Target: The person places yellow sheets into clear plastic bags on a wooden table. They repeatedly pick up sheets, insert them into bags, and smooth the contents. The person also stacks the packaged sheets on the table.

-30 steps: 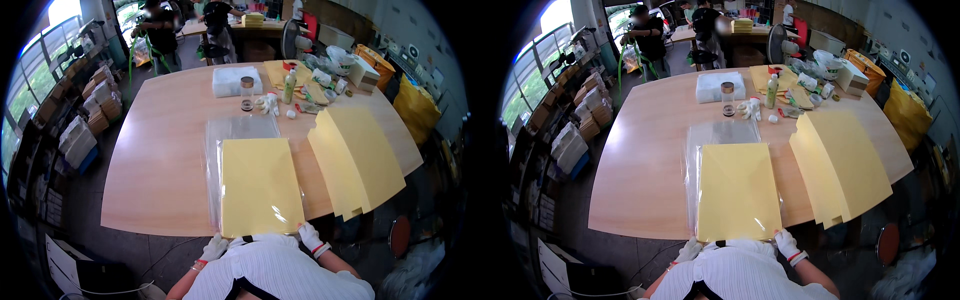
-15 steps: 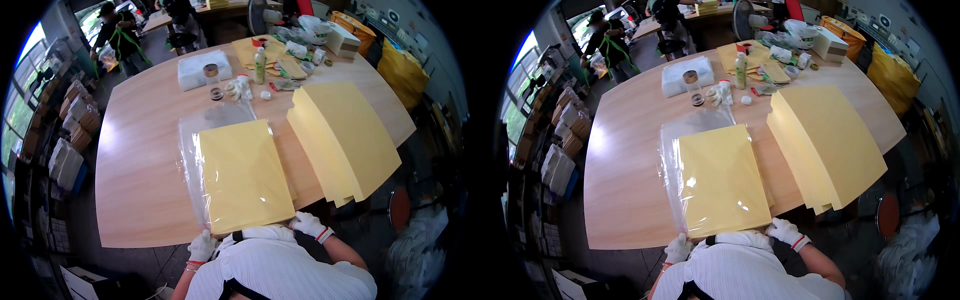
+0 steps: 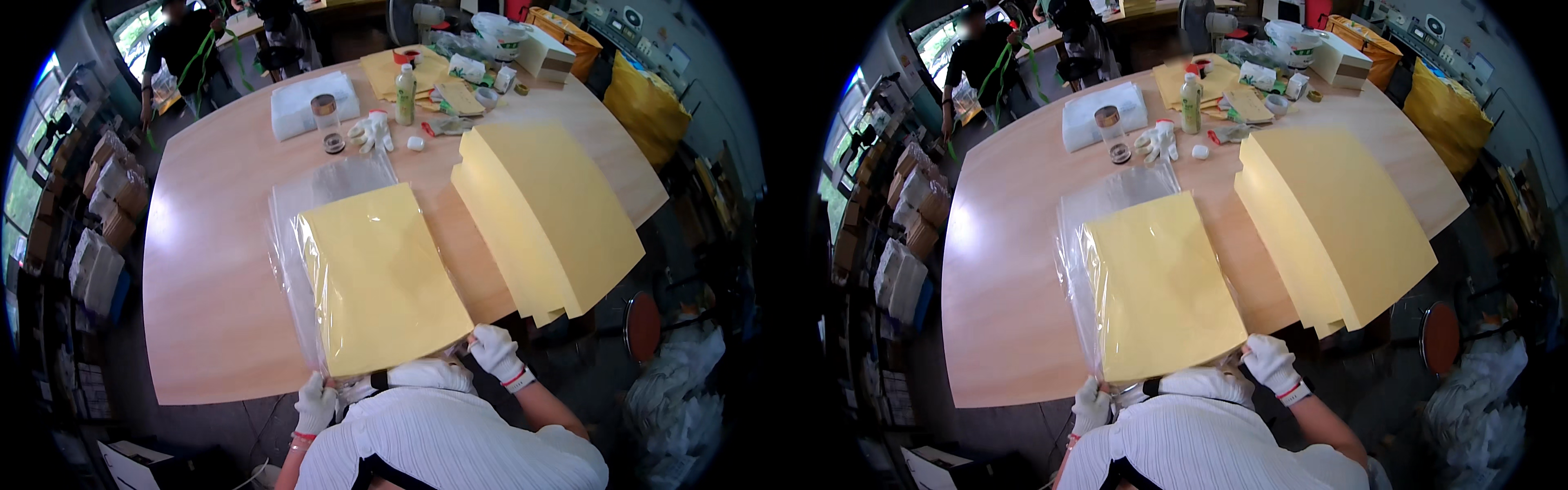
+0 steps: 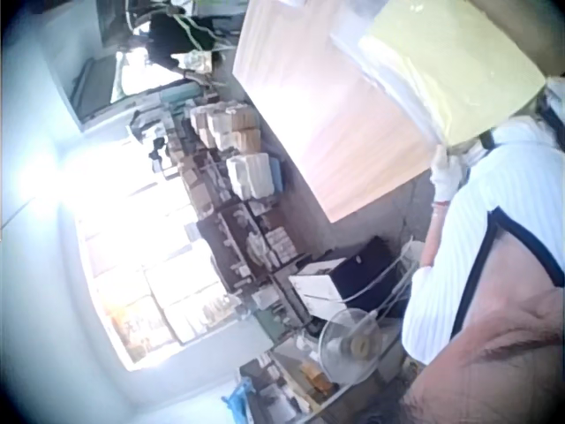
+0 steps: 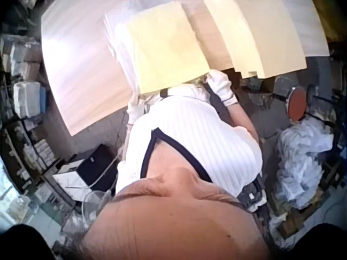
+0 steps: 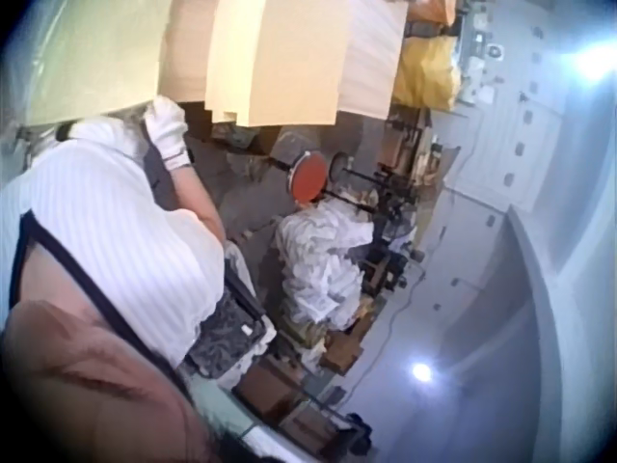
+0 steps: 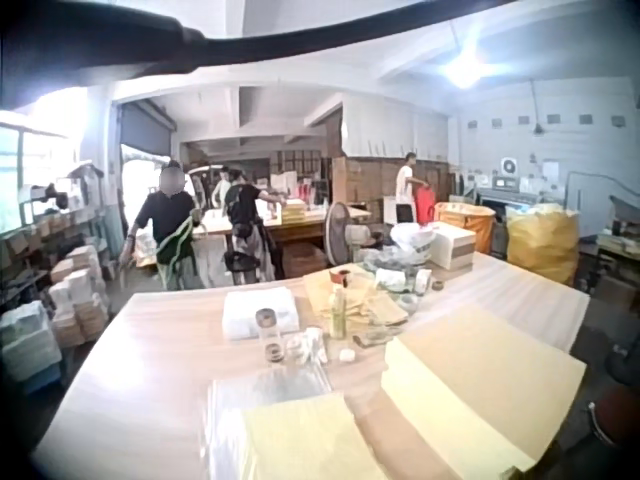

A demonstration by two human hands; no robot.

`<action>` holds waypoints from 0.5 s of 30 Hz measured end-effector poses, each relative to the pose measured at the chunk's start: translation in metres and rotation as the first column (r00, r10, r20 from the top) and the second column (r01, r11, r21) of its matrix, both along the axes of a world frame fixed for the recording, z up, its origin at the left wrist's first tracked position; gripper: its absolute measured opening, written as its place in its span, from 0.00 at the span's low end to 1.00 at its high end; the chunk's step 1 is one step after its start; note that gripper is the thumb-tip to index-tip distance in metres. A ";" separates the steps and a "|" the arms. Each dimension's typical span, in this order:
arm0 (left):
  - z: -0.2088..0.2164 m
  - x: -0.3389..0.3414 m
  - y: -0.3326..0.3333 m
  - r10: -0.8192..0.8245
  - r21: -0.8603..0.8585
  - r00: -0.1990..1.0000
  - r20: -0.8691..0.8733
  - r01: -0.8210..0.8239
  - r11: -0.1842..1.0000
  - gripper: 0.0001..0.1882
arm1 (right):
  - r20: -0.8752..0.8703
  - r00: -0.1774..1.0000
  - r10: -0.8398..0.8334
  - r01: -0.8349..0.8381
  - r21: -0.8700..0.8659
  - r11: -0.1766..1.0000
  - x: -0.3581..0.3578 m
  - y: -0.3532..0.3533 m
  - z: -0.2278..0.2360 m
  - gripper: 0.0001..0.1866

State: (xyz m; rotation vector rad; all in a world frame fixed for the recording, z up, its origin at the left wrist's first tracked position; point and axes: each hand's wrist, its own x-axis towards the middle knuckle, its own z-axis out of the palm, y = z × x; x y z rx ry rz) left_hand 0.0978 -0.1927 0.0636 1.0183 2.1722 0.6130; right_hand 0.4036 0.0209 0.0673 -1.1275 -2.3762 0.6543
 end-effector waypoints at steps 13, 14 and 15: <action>-0.085 -0.005 -0.056 0.426 -0.353 0.727 0.539 -0.264 0.898 0.21 | 0.213 0.958 -0.193 0.284 -0.596 0.751 0.038 -0.031 -0.045 0.11; -0.099 -0.006 -0.064 0.411 -0.331 0.739 0.534 -0.265 0.906 0.22 | 0.161 0.957 -0.243 0.287 -0.664 0.691 0.039 -0.034 -0.038 0.11; -0.110 -0.005 -0.074 0.405 -0.312 0.748 0.526 -0.274 0.910 0.24 | 0.297 0.926 -0.234 0.363 -0.520 0.773 0.028 -0.039 -0.011 0.10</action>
